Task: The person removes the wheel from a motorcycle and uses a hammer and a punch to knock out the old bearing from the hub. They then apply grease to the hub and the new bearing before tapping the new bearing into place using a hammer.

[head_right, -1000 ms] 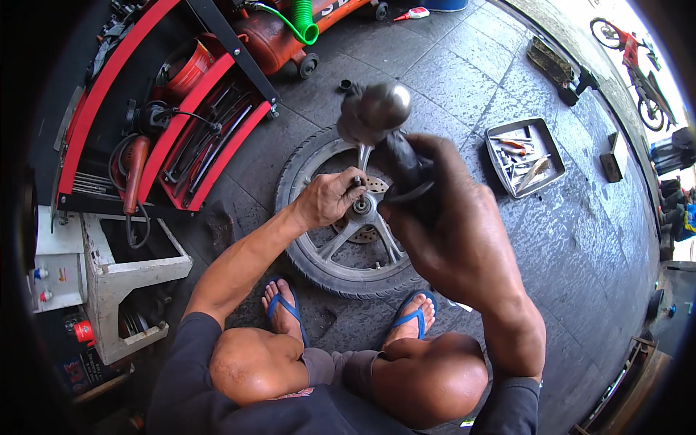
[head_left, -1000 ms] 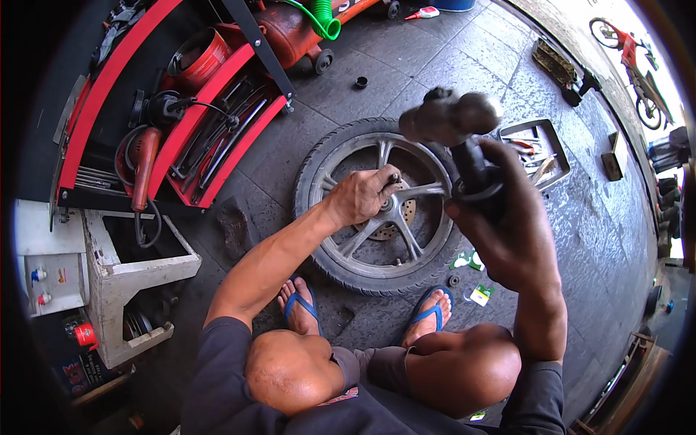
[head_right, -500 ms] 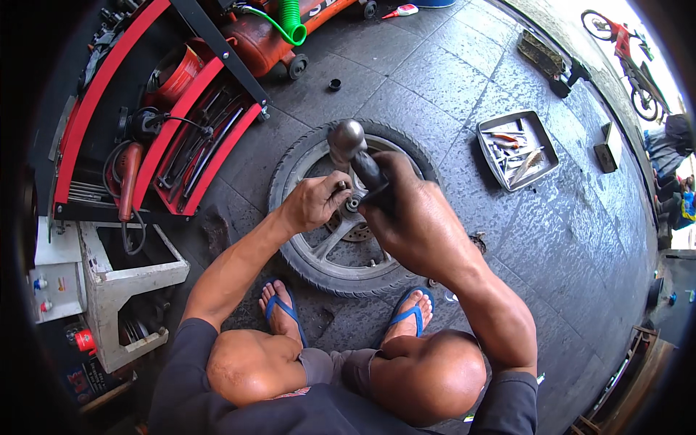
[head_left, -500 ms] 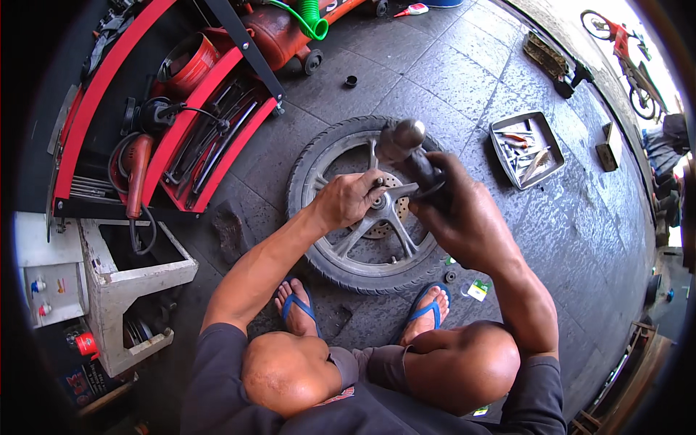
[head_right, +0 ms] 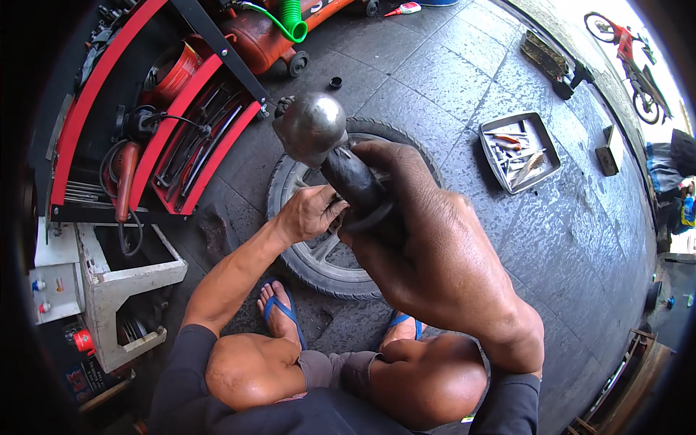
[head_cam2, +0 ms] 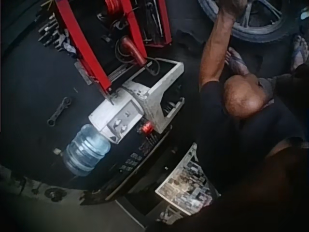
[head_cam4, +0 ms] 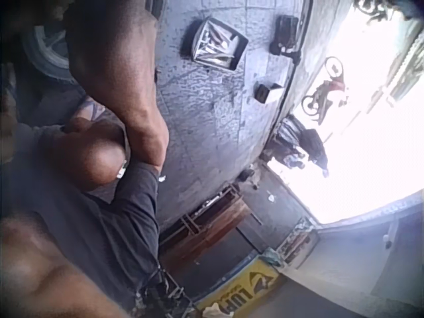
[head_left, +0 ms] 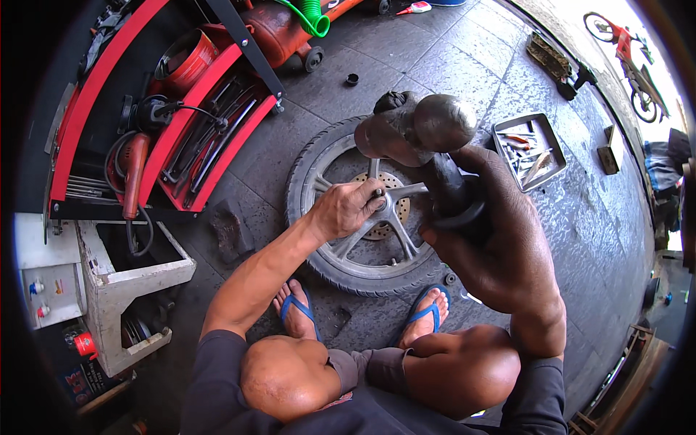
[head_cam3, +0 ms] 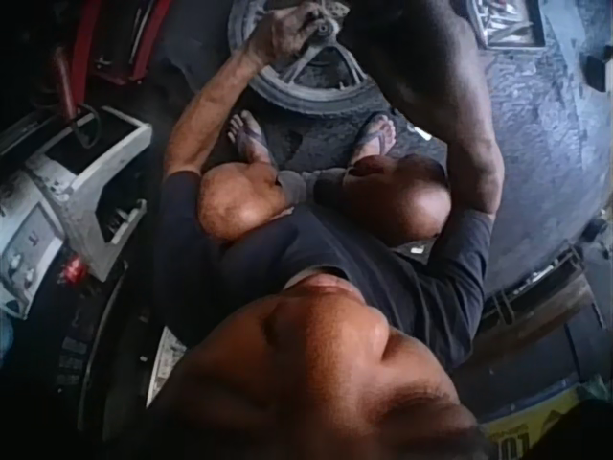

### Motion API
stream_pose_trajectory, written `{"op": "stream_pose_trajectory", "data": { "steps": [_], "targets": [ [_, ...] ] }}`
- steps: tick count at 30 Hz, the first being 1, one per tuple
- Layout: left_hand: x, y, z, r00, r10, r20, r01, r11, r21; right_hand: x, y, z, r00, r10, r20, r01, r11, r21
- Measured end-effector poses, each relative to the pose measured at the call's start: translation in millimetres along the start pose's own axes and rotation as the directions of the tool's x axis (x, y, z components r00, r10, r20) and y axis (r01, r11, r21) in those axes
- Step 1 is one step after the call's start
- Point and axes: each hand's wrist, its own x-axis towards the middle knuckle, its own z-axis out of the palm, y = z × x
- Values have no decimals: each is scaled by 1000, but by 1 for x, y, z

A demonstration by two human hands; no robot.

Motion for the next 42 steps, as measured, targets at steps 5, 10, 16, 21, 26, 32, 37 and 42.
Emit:
{"op": "stream_pose_trajectory", "data": {
  "steps": [5,10,16,21,26,32,37,42],
  "targets": [
    [-4,-28,11,916,393,75,-398,871,288,-10,20,3,993,-103,57,112,978,-175],
    [-20,-9,-7,994,-22,110,15,997,70,2,93,50,981,-35,192,76,975,-209],
    [-2,0,4,999,20,28,-20,1000,-6,2,45,12,992,-93,81,104,984,-147],
    [6,-2,9,997,66,-46,-66,998,-3,-4,21,-12,993,-117,-4,116,987,-112],
    [10,-14,0,990,-92,104,91,996,16,-14,23,8,969,182,-166,-117,933,340],
    [-5,-31,-2,976,-137,171,142,990,-21,-17,40,18,967,239,-93,-193,916,351],
    [1,-28,3,980,-117,160,117,993,12,-22,40,17,967,233,-103,-177,905,388],
    [9,-21,7,960,-191,206,189,982,28,-25,45,14,961,237,-145,-191,943,273]
  ]
}}
